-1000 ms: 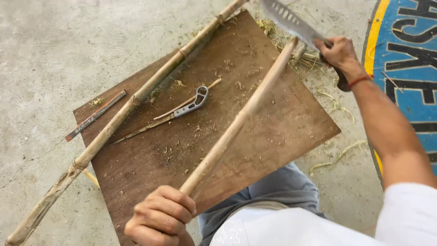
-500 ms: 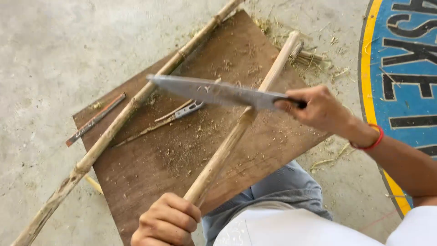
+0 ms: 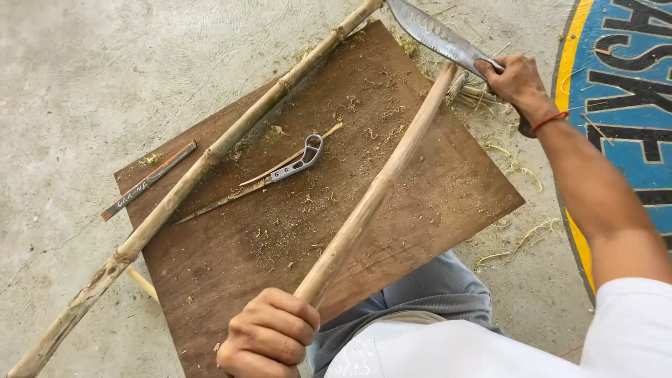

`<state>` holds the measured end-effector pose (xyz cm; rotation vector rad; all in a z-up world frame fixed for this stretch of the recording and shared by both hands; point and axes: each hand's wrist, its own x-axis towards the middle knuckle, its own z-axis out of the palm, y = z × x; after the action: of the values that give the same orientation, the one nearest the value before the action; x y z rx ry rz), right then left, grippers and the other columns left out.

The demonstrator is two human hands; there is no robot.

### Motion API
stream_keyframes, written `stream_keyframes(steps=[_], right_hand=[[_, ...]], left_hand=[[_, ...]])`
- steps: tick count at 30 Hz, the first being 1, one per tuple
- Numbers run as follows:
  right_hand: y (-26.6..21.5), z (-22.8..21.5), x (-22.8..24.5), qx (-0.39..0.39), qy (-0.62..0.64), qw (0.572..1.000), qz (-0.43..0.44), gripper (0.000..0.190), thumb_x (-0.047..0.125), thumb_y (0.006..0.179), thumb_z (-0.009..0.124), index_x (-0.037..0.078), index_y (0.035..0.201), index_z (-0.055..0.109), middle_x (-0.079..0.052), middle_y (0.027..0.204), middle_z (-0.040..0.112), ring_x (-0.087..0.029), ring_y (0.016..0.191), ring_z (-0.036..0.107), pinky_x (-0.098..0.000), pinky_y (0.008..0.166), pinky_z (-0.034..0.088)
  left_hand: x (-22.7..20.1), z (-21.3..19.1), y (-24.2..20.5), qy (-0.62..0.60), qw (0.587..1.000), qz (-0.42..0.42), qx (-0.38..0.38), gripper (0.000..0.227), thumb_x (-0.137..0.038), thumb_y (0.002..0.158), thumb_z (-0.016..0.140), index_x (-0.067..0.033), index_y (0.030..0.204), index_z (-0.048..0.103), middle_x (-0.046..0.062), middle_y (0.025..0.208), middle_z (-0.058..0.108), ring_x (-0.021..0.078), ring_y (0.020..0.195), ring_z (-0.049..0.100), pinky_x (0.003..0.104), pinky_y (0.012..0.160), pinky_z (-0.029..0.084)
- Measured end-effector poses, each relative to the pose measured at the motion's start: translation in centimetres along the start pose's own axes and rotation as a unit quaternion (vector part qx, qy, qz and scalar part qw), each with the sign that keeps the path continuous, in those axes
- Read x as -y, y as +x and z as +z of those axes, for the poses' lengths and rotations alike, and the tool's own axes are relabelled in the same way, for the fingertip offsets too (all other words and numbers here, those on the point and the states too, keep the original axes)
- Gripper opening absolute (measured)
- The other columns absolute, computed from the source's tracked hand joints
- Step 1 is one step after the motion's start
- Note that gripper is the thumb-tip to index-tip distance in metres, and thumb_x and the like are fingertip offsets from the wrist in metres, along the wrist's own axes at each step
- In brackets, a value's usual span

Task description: The recorder uses a large knife to shave and smooth the surface of a bamboo pole.

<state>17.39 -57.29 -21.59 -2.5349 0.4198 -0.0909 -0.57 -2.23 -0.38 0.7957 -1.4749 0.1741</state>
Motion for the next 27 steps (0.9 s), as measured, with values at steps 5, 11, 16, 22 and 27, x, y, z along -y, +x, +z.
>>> stream_keyframes(steps=[5, 11, 16, 22, 27], right_hand=[[-1.3, -0.5, -1.0, -0.033, -0.040, 0.998, 0.039, 0.046, 0.052, 0.109, 0.060, 0.009, 0.107, 0.076, -0.006, 0.064, 0.066, -0.015, 0.048, 0.056, -0.0347, 0.044, 0.047], [-12.4, -4.0, 9.3, -0.049, 0.056, 0.995, -0.068, 0.038, 0.042, 0.109, 0.059, 0.008, 0.105, 0.077, -0.002, 0.066, 0.067, -0.010, 0.050, 0.061, -0.0295, 0.043, 0.047], [-21.5, -5.3, 17.2, 0.062, 0.107, 0.967, -0.225, 0.022, 0.027, 0.100, 0.067, 0.009, 0.098, 0.080, -0.005, 0.057, 0.068, -0.008, 0.039, 0.051, -0.0295, 0.034, 0.037], [-17.9, -3.3, 13.8, 0.124, 0.155, 0.964, -0.179, 0.032, 0.033, 0.097, 0.061, 0.008, 0.107, 0.078, -0.003, 0.062, 0.072, -0.007, 0.032, 0.048, -0.0282, 0.026, 0.037], [-8.9, -2.4, 6.0, 0.083, 0.066, 0.994, 0.001, 0.048, 0.047, 0.104, 0.058, 0.003, 0.112, 0.075, -0.009, 0.067, 0.068, -0.011, 0.041, 0.053, -0.0303, 0.034, 0.045]], left_hand=[[-2.4, 0.9, -2.3, 0.031, 0.997, -0.008, -0.068, 0.051, 0.003, 0.099, 0.047, -0.0093, 0.050, 0.039, 0.006, 0.052, 0.054, 0.0192, 0.042, 0.058, 0.036, 0.049, 0.059], [-1.9, 0.7, -0.4, 0.009, 1.000, 0.003, -0.014, 0.044, 0.005, 0.088, 0.057, -0.0069, 0.051, 0.037, 0.007, 0.051, 0.050, 0.0206, 0.042, 0.058, 0.036, 0.048, 0.057], [-1.1, 0.6, -0.5, 0.001, 1.000, -0.002, 0.011, 0.039, 0.004, 0.085, 0.059, -0.0044, 0.051, 0.042, 0.007, 0.051, 0.048, 0.0209, 0.043, 0.057, 0.036, 0.048, 0.055], [-0.7, 0.6, -1.3, -0.008, 1.000, 0.009, 0.015, 0.042, 0.004, 0.088, 0.056, -0.0055, 0.051, 0.039, 0.008, 0.051, 0.049, 0.0227, 0.044, 0.058, 0.036, 0.048, 0.056], [-0.3, 1.0, -5.4, -0.020, 0.997, 0.023, -0.072, 0.047, 0.003, 0.092, 0.053, -0.0115, 0.052, 0.034, 0.007, 0.047, 0.050, 0.0209, 0.040, 0.059, 0.037, 0.045, 0.058]])
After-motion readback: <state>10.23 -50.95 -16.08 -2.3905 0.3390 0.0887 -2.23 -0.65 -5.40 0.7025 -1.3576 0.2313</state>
